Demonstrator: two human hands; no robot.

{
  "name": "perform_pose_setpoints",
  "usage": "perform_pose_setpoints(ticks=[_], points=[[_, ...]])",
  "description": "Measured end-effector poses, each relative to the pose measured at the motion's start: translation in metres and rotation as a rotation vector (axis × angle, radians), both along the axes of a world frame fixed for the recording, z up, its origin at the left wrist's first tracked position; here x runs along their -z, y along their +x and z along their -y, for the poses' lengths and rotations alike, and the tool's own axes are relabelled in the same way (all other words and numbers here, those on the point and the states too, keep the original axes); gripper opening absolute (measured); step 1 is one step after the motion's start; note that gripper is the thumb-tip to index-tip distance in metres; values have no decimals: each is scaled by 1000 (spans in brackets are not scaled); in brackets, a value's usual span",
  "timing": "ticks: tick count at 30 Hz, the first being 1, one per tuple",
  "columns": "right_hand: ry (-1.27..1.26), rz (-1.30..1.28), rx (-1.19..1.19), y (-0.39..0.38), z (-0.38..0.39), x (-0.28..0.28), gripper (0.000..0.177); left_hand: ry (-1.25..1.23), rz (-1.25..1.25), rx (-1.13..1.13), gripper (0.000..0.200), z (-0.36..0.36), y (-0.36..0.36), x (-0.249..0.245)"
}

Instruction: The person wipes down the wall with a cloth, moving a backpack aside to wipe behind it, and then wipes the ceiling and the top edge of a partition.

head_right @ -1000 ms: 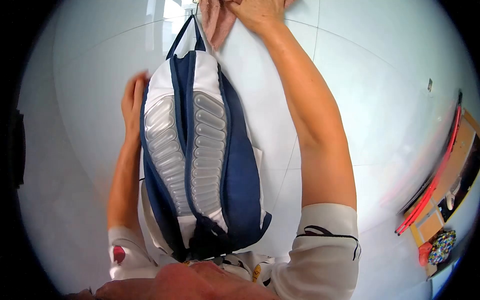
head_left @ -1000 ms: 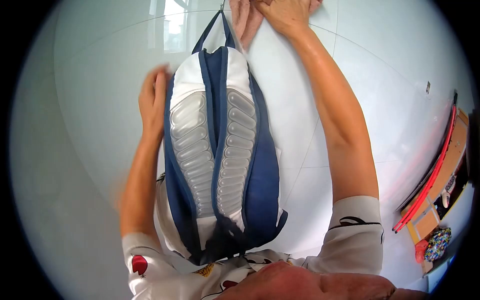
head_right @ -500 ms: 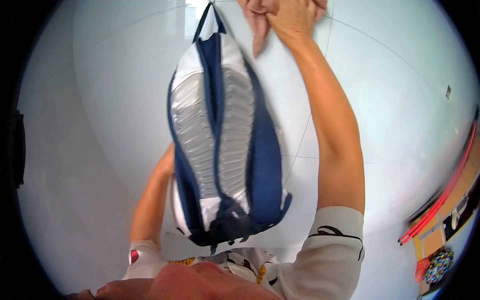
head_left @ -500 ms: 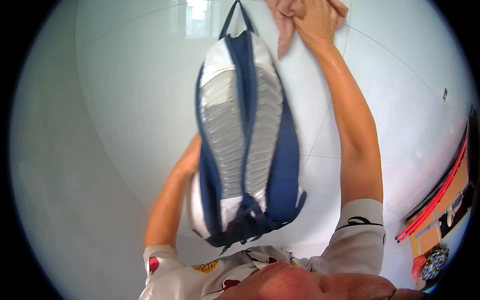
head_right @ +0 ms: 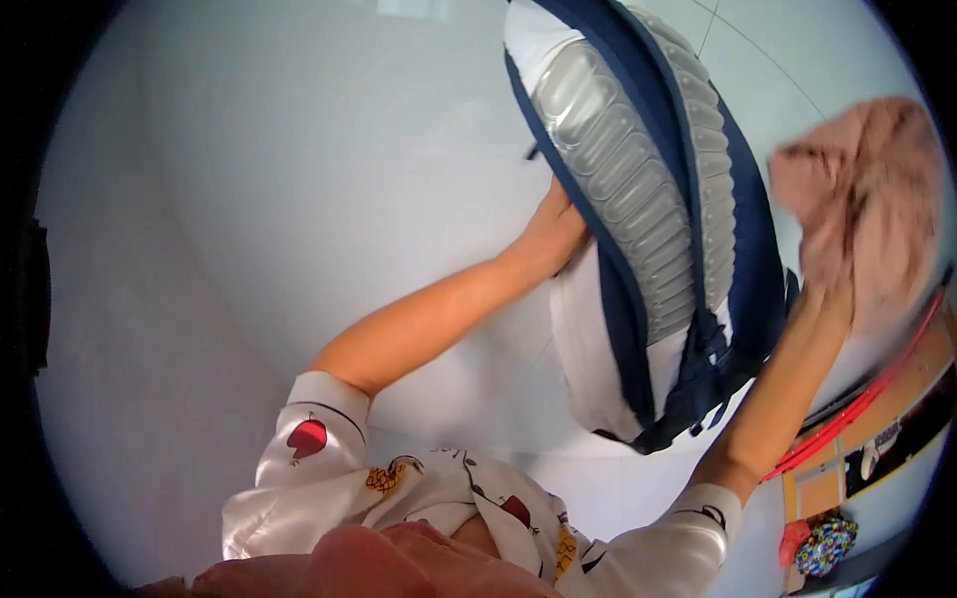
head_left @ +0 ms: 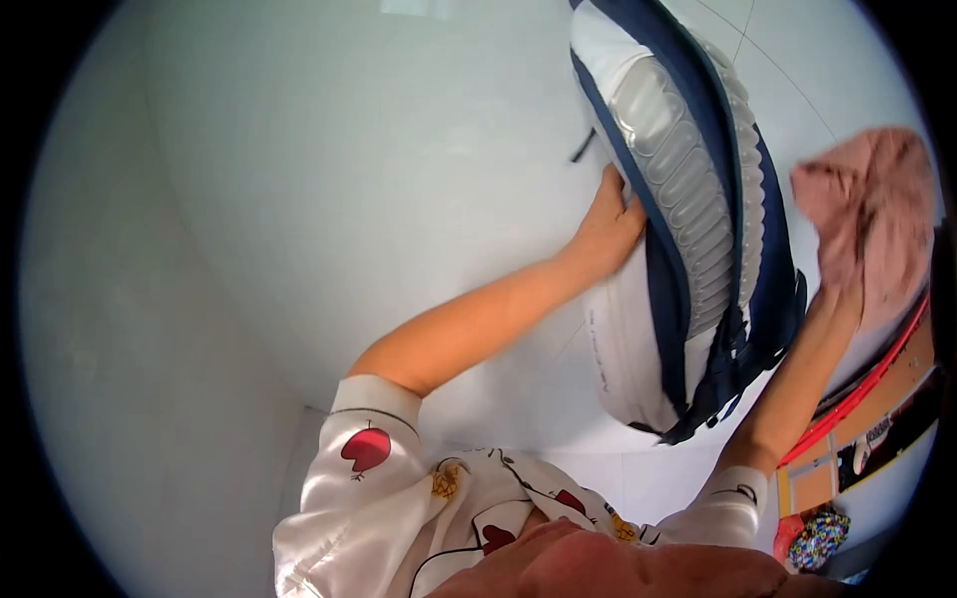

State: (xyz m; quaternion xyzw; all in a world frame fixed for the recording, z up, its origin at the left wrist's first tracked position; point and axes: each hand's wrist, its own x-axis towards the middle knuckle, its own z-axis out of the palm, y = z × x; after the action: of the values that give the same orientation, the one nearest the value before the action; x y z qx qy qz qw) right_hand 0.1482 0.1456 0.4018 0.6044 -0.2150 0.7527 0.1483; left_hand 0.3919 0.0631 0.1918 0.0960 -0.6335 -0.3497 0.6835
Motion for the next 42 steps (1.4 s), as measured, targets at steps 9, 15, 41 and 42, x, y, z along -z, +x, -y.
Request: perform_pose_setpoints(ticks=[9, 15, 41, 42], points=[[245, -275, -16, 343, -101, 266, 17, -471, 1011, -291, 55, 25, 88, -76], [276, -377, 150, 298, 67, 239, 45, -502, 1277, -284, 61, 54, 12, -99], [481, -313, -180, 223, 97, 183, 29, -808, 715, -1053, 55, 38, 223, -38], [723, -168, 179, 234, 68, 148, 30, -816, 734, -1077, 56, 43, 227, -30]])
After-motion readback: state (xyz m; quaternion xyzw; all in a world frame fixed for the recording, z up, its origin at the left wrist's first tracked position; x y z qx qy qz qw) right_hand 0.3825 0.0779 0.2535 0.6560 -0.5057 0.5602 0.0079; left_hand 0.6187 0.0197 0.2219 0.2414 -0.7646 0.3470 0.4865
